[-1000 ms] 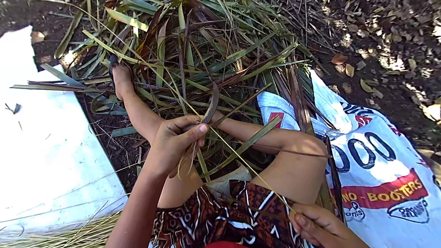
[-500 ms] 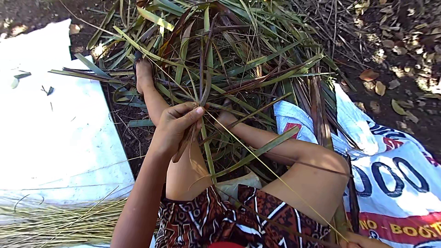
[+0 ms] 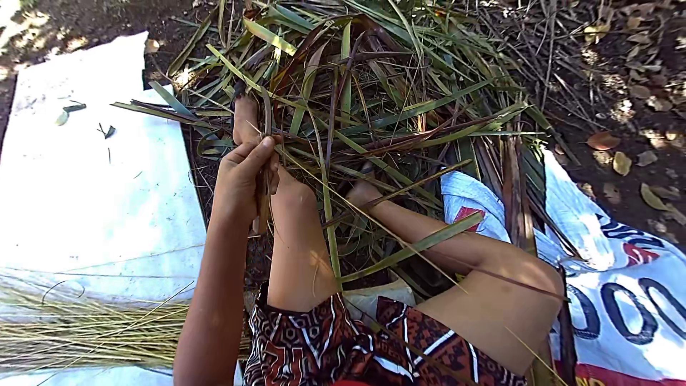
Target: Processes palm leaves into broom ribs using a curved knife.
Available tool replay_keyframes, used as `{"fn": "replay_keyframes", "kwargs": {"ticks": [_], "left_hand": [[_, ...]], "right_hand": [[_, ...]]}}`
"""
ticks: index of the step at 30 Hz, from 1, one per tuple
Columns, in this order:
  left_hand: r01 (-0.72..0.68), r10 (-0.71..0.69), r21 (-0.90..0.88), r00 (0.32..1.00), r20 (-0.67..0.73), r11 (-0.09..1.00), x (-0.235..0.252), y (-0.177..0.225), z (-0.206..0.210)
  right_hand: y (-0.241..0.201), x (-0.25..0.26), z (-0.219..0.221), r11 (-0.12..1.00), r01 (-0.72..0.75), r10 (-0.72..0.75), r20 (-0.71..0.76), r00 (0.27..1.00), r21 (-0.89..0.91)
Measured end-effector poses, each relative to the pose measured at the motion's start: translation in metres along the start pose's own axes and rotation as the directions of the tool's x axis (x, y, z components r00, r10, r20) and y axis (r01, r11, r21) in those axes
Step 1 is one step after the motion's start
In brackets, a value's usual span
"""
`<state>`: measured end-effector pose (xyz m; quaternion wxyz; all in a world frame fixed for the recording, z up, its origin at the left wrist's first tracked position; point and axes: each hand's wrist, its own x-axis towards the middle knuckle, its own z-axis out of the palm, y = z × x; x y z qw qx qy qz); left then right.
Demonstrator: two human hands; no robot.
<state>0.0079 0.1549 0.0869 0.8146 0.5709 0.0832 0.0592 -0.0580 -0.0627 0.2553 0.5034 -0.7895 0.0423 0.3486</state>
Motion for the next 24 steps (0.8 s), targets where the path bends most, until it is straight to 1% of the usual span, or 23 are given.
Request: {"fn": "replay_keyframes", "kwargs": {"ticks": [1,3,5,7,8,9,11,13,15,17,19,21,23,24], "left_hand": [[0.005,-0.005,0.007,1.0,0.004,1.0,-0.003,0.0,0.001],[0.012,-0.013,0.026,0.999,0.037,1.0,-0.013,0.0,0.006],[0.008,-0.009,0.016,0.998,0.064,1.0,-0.021,-0.003,0.013],[0.008,-0.008,0.008,0.997,0.083,1.0,-0.03,-0.008,0.02],[0.008,-0.007,-0.007,0.995,0.095,1.0,-0.032,-0.01,0.023],[0.008,-0.005,-0.024,0.994,0.106,1.0,-0.035,-0.012,0.025],[0.0,0.006,-0.057,0.994,0.107,0.998,-0.037,-0.012,0.028],[-0.023,0.03,-0.077,0.996,0.086,0.997,-0.038,-0.012,0.03],[-0.027,0.034,-0.073,0.996,0.087,0.997,-0.04,-0.014,0.032],[-0.012,0.023,-0.075,0.989,0.146,0.997,-0.043,-0.018,0.034],[0.033,-0.012,-0.095,0.976,0.219,0.995,-0.049,-0.022,0.033],[0.08,-0.048,-0.108,0.961,0.274,0.991,-0.056,-0.026,0.034],[0.093,-0.058,-0.118,0.959,0.276,0.989,-0.06,-0.029,0.035],[0.089,-0.054,-0.12,0.963,0.263,0.989,-0.059,-0.028,0.035]], "right_hand": [[0.012,-0.002,-0.003,0.998,-0.035,0.035,-0.008,0.999,-0.045],[0.043,-0.004,-0.014,0.991,-0.102,0.106,0.048,0.993,-0.085],[0.096,-0.003,-0.034,0.993,-0.105,0.11,0.096,0.989,-0.053],[0.18,-0.006,-0.06,1.0,-0.013,0.012,0.088,0.996,0.018],[0.209,-0.01,-0.069,0.998,0.04,-0.045,0.126,0.991,0.04],[0.223,-0.007,-0.072,0.991,0.121,-0.13,0.185,0.974,0.062],[0.223,0.009,-0.065,0.943,0.306,-0.331,0.264,0.906,0.132],[0.21,0.026,-0.051,0.887,0.428,-0.461,0.275,0.844,0.175],[0.196,0.04,-0.037,0.839,0.523,-0.544,0.242,0.803,0.151],[0.183,0.051,-0.022,0.796,0.598,-0.605,0.161,0.78,0.09],[0.175,0.058,-0.016,0.785,0.615,-0.619,0.12,0.776,0.074],[0.171,0.058,-0.017,0.815,0.561,-0.579,0.171,0.797,0.144],[0.173,0.055,-0.018,0.838,0.51,-0.545,0.231,0.806,0.194],[0.175,0.054,-0.015,0.836,0.522,-0.549,0.228,0.804,0.169]]}}
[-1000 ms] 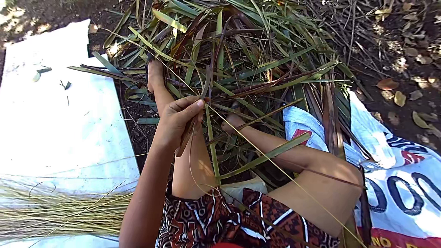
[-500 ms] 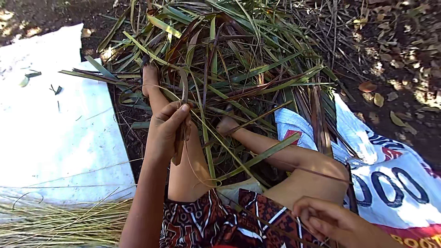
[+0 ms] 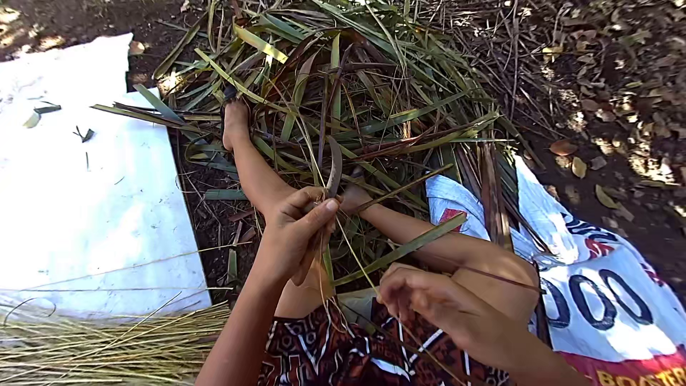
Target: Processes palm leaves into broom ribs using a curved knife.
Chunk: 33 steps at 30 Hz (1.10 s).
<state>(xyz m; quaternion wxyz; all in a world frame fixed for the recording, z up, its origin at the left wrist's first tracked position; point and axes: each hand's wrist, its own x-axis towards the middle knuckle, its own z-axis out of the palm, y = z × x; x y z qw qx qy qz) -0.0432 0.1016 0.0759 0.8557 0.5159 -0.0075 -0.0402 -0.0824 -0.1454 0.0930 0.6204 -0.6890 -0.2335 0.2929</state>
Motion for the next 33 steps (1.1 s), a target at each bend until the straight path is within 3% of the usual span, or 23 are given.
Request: {"fn": "replay_keyframes", "kwargs": {"ticks": [2,7,10,12,14,16,20,22,27,33], "left_hand": [[-0.006,0.007,0.008,1.0,-0.026,1.0,0.004,0.002,-0.001],[0.02,-0.019,0.056,1.0,-0.023,0.998,0.011,0.003,-0.002],[0.088,-0.099,0.082,0.985,0.139,0.993,0.002,-0.01,-0.005],[0.125,-0.158,0.122,0.935,0.319,0.985,-0.01,-0.022,-0.001],[0.154,-0.199,0.136,0.869,0.453,0.979,-0.021,-0.032,0.007],[0.17,-0.197,0.098,0.846,0.495,0.981,-0.026,-0.036,0.011],[0.157,-0.17,0.065,0.912,0.373,0.985,-0.016,-0.024,0.002],[0.144,-0.156,0.061,0.948,0.277,0.988,-0.009,-0.014,-0.007],[0.075,-0.079,0.073,0.995,0.057,0.995,0.008,0.011,-0.031],[0.007,-0.008,0.059,1.0,0.022,0.998,0.015,0.026,-0.042]], "right_hand": [[0.002,-0.001,0.008,0.998,-0.019,0.017,-0.048,0.999,-0.055],[0.004,0.005,0.018,0.994,-0.023,0.042,-0.174,0.984,0.11],[0.005,0.007,0.016,0.99,-0.047,0.071,-0.178,0.982,0.134],[0.005,0.009,0.012,0.978,-0.066,0.097,-0.152,0.984,0.197],[0.007,0.012,0.008,0.941,-0.084,0.118,-0.086,0.989,0.328],[0.011,0.013,0.003,0.863,-0.118,0.124,0.02,0.992,0.491],[0.015,0.008,-0.001,0.702,-0.217,0.119,0.188,0.975,0.679],[0.014,0.004,-0.002,0.675,-0.233,0.118,0.209,0.971,0.7],[0.018,-0.007,-0.005,0.71,-0.234,0.182,0.147,0.972,0.665],[0.012,-0.024,-0.006,0.758,-0.243,0.232,0.098,0.968,0.606]]}}
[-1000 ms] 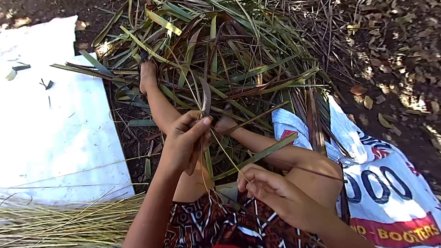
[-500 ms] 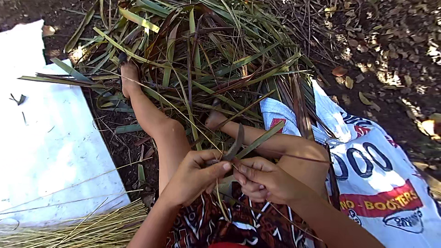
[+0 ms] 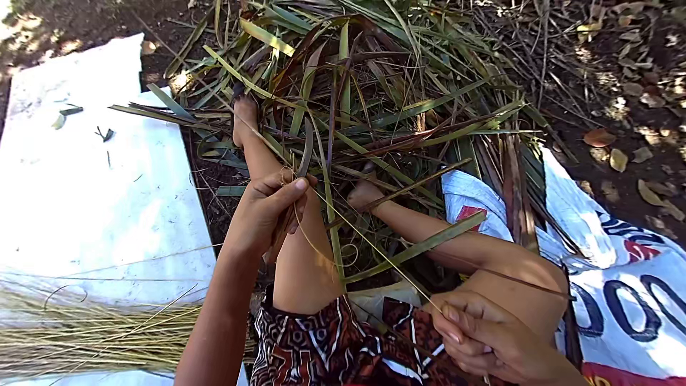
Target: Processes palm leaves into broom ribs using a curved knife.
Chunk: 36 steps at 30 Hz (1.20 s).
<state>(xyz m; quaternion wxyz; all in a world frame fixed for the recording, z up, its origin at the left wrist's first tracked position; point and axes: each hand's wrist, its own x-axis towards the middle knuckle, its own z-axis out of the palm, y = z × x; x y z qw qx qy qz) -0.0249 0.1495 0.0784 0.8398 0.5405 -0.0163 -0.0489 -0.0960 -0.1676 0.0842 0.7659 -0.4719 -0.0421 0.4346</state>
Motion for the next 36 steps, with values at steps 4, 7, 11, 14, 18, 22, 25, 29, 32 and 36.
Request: {"fn": "replay_keyframes", "kwargs": {"ticks": [4,7,11,14,18,22,25,29,32,36], "left_hand": [[-0.025,0.025,0.029,1.0,0.006,0.999,0.002,0.009,-0.006],[-0.04,0.04,0.032,0.999,-0.004,0.999,0.003,0.015,-0.01],[-0.042,0.043,0.039,0.999,-0.026,0.998,0.001,0.024,-0.013],[-0.05,0.054,0.061,0.996,-0.067,0.997,-0.003,0.029,-0.019],[-0.048,0.052,0.072,0.997,-0.058,0.996,-0.011,0.034,-0.024],[0.12,-0.125,0.055,0.988,0.089,0.991,-0.02,0.038,-0.022],[0.229,-0.233,0.054,0.968,0.092,0.972,-0.026,0.039,-0.01],[0.206,-0.206,0.053,0.979,0.002,0.977,-0.038,0.029,0.001],[0.156,-0.155,0.027,0.987,-0.045,0.987,-0.04,0.023,0.0],[-0.011,0.032,0.283,0.997,-0.067,0.959,-0.041,0.024,-0.015]], "right_hand": [[0.0,-0.011,-0.003,0.997,0.031,-0.026,0.065,0.998,-0.066],[-0.004,-0.012,0.005,0.993,-0.003,0.001,-0.015,1.0,-0.119],[-0.014,-0.007,0.025,0.969,-0.062,0.018,-0.18,0.983,-0.238],[-0.012,-0.009,0.033,0.922,-0.002,-0.079,-0.193,0.978,-0.387],[-0.001,-0.018,0.032,0.754,0.133,-0.275,-0.124,0.953,-0.643],[0.006,-0.022,0.029,0.646,0.186,-0.383,-0.105,0.918,-0.74],[0.008,-0.02,0.033,0.664,0.195,-0.397,-0.119,0.91,-0.722],[0.006,-0.014,0.039,0.718,0.216,-0.401,-0.14,0.905,-0.661],[0.001,-0.002,0.043,0.755,0.225,-0.4,-0.16,0.903,-0.615],[-0.024,0.035,0.028,0.62,0.27,-0.563,-0.177,0.807,-0.737]]}}
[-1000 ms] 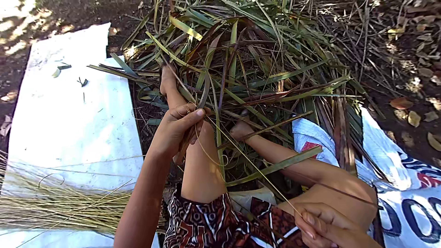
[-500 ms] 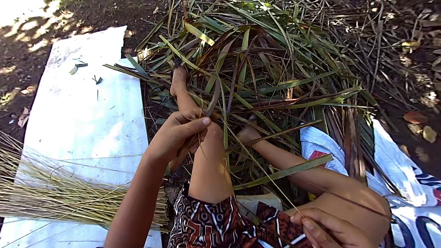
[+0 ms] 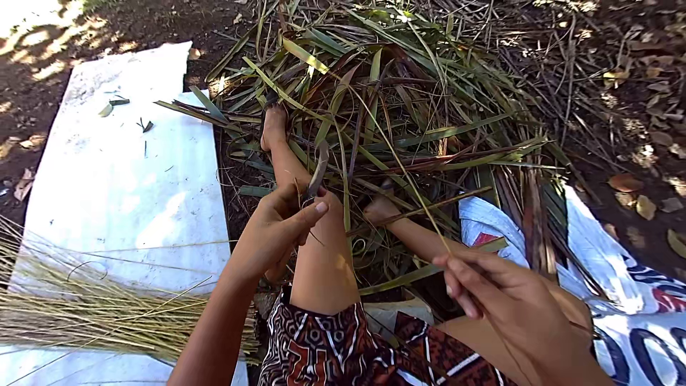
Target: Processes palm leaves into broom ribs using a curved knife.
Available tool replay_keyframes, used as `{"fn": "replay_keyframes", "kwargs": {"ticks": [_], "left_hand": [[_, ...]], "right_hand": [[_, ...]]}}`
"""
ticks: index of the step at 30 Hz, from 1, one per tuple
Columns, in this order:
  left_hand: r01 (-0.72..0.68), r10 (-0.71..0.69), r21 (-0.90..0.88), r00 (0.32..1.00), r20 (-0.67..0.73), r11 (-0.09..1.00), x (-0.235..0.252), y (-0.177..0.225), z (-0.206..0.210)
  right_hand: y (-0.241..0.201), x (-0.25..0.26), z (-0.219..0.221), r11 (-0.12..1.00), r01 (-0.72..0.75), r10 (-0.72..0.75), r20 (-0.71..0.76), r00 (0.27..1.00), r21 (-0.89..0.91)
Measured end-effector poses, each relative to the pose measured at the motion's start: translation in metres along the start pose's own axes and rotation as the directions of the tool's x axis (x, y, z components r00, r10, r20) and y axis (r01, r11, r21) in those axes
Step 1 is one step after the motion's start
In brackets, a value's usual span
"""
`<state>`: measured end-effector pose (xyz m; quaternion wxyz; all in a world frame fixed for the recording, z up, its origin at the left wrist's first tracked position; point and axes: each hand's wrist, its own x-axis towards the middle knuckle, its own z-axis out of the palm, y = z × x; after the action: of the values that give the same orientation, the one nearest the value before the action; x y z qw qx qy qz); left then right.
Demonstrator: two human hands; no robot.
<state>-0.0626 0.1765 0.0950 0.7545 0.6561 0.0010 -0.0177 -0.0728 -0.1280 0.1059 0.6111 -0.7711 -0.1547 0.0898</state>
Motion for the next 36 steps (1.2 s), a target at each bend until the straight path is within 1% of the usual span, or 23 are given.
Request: {"fn": "replay_keyframes", "kwargs": {"ticks": [1,2,4,5,7,9,10,12,14,15,17,18,20,22,24,26,28,29,31,32,33,35,36], "left_hand": [[-0.026,0.028,0.162,1.0,-0.011,0.986,0.003,0.001,-0.007],[-0.018,0.026,0.376,1.0,-0.016,0.926,0.008,0.002,-0.015],[0.084,-0.074,0.738,0.996,-0.047,0.67,0.027,0.003,-0.025],[0.156,-0.144,0.839,0.985,-0.093,0.522,0.039,0.001,-0.027],[0.24,-0.176,0.928,0.965,-0.196,0.284,0.056,-0.006,-0.032],[0.276,-0.117,0.944,0.959,-0.258,0.179,0.056,-0.01,-0.041],[0.285,-0.096,0.943,0.957,-0.272,0.17,0.051,-0.012,-0.048],[0.294,-0.091,0.917,0.956,-0.28,0.268,0.036,-0.02,-0.072],[0.332,-0.207,0.802,0.943,-0.263,0.496,0.018,-0.028,-0.102],[0.326,-0.211,0.707,0.945,-0.248,0.628,0.008,-0.037,-0.115],[0.263,-0.194,0.28,0.948,-0.251,0.923,-0.013,-0.048,-0.115],[0.202,-0.174,0.09,0.952,-0.251,0.975,-0.023,-0.05,-0.103],[0.123,-0.141,-0.097,0.969,-0.203,0.988,-0.039,-0.053,-0.063],[0.157,-0.172,-0.194,0.983,-0.066,0.968,-0.045,-0.06,-0.022],[0.243,-0.19,-0.342,0.965,0.181,0.908,-0.044,-0.072,0.014],[0.414,-0.136,-0.531,0.864,0.484,0.74,-0.036,-0.087,0.049],[0.6,-0.091,-0.512,0.698,0.71,0.614,-0.029,-0.099,0.085],[0.654,-0.125,-0.431,0.626,0.77,0.621,-0.026,-0.101,0.102],[0.64,-0.255,-0.178,0.524,0.812,0.747,-0.023,-0.095,0.129],[0.58,-0.323,-0.035,0.502,0.802,0.814,-0.02,-0.09,0.141],[0.499,-0.375,0.094,0.499,0.781,0.861,-0.017,-0.087,0.152],[0.362,-0.419,0.243,0.564,0.711,0.9,-0.01,-0.085,0.175],[0.331,-0.43,0.279,0.604,0.671,0.901,-0.006,-0.084,0.184]], "right_hand": [[-0.003,0.022,-0.004,0.993,0.051,-0.055,-0.037,0.998,-0.102],[-0.009,0.047,-0.008,0.972,0.091,-0.107,-0.065,0.992,-0.215],[-0.023,0.104,-0.013,0.909,0.138,-0.176,-0.061,0.983,-0.392],[-0.03,0.133,-0.017,0.873,0.137,-0.17,-0.029,0.985,-0.468],[-0.039,0.174,-0.026,0.795,0.004,0.023,0.037,0.999,-0.607],[-0.026,0.178,-0.04,0.666,-0.121,0.184,0.005,0.983,-0.736],[-0.01,0.162,-0.054,0.628,-0.116,0.164,-0.015,0.986,-0.77],[0.03,0.099,-0.096,0.68,-0.121,0.098,-0.074,0.992,-0.723],[0.063,0.009,-0.143,0.729,-0.322,0.215,-0.243,0.946,-0.605],[0.073,-0.04,-0.161,0.7,-0.451,0.288,-0.358,0.888,-0.554],[0.09,-0.138,-0.184,0.506,-0.689,0.414,-0.554,0.722,-0.52],[0.095,-0.182,-0.184,0.381,-0.774,0.48,-0.608,0.633,-0.506],[0.098,-0.246,-0.168,0.186,-0.882,0.673,-0.598,0.436,-0.434],[0.108,-0.276,-0.147,0.155,-0.93,0.833,-0.461,0.304,-0.332],[0.131,-0.29,-0.127,0.215,-0.954,0.9,-0.337,0.276,-0.208],[0.16,-0.294,-0.105,0.21,-0.96,0.923,-0.286,0.257,-0.184],[0.175,-0.281,-0.088,0.136,-0.951,0.928,-0.301,0.221,-0.279],[0.174,-0.27,-0.082,0.122,-0.943,0.92,-0.321,0.225,-0.309],[0.152,-0.243,-0.074,0.254,-0.929,0.846,-0.404,0.348,-0.269],[0.137,-0.229,-0.071,0.322,-0.908,0.792,-0.449,0.413,-0.267],[0.122,-0.212,-0.071,0.329,-0.899,0.762,-0.481,0.434,-0.289],[0.097,-0.181,-0.079,0.207,-0.914,0.786,-0.497,0.368,-0.35],[0.087,-0.172,-0.082,0.182,-0.913,0.787,-0.502,0.357,-0.365]]}}
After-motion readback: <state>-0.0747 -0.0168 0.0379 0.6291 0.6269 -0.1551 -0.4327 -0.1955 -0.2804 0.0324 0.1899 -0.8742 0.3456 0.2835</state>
